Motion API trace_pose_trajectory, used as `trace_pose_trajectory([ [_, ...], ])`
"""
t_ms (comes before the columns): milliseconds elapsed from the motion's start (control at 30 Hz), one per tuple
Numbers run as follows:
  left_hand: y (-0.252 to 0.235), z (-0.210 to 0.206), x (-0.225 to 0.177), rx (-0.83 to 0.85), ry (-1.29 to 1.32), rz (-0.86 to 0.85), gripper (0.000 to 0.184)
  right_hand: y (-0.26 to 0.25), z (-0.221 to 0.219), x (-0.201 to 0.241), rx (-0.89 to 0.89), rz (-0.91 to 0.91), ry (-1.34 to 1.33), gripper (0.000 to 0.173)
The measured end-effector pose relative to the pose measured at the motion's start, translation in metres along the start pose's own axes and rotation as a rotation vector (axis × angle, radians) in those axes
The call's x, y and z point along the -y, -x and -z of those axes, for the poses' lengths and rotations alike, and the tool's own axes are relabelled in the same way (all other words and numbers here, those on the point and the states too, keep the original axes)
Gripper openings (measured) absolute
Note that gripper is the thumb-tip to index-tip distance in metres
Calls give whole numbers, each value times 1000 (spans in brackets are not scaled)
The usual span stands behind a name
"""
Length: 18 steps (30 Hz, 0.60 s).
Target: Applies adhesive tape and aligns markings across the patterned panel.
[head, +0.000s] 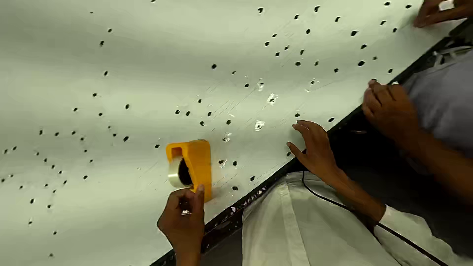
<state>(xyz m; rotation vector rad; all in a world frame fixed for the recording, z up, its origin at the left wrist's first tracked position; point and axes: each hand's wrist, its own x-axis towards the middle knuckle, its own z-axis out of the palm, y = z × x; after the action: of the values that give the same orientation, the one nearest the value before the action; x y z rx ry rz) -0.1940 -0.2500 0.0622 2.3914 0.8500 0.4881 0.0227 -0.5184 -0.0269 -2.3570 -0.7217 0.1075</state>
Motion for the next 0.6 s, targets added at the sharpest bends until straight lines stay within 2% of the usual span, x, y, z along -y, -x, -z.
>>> trace_pose_trajectory([
  [67, 0, 21, 24, -62, -12, 146, 32, -7, -12, 40, 102, 97, -97, 41],
  [167, 1, 35, 57, 118, 85, 331, 38, -11, -50, 103, 257, 340, -222, 33],
  [233, 5, 34, 69, 220, 150, 366, 36, -6, -80, 143, 341, 497, -248, 38],
  [333, 11, 34, 70, 230, 249, 364, 22, 10, -111, 193, 400, 645, -220, 48],
  [467, 12, 43, 62, 184, 325, 425, 18, 16, -137, 216, 286, 688, -211, 28],
  [600, 13, 67, 56, 180, 281, 352, 19, 19, -136, 215, 280, 646, -209, 27],
])
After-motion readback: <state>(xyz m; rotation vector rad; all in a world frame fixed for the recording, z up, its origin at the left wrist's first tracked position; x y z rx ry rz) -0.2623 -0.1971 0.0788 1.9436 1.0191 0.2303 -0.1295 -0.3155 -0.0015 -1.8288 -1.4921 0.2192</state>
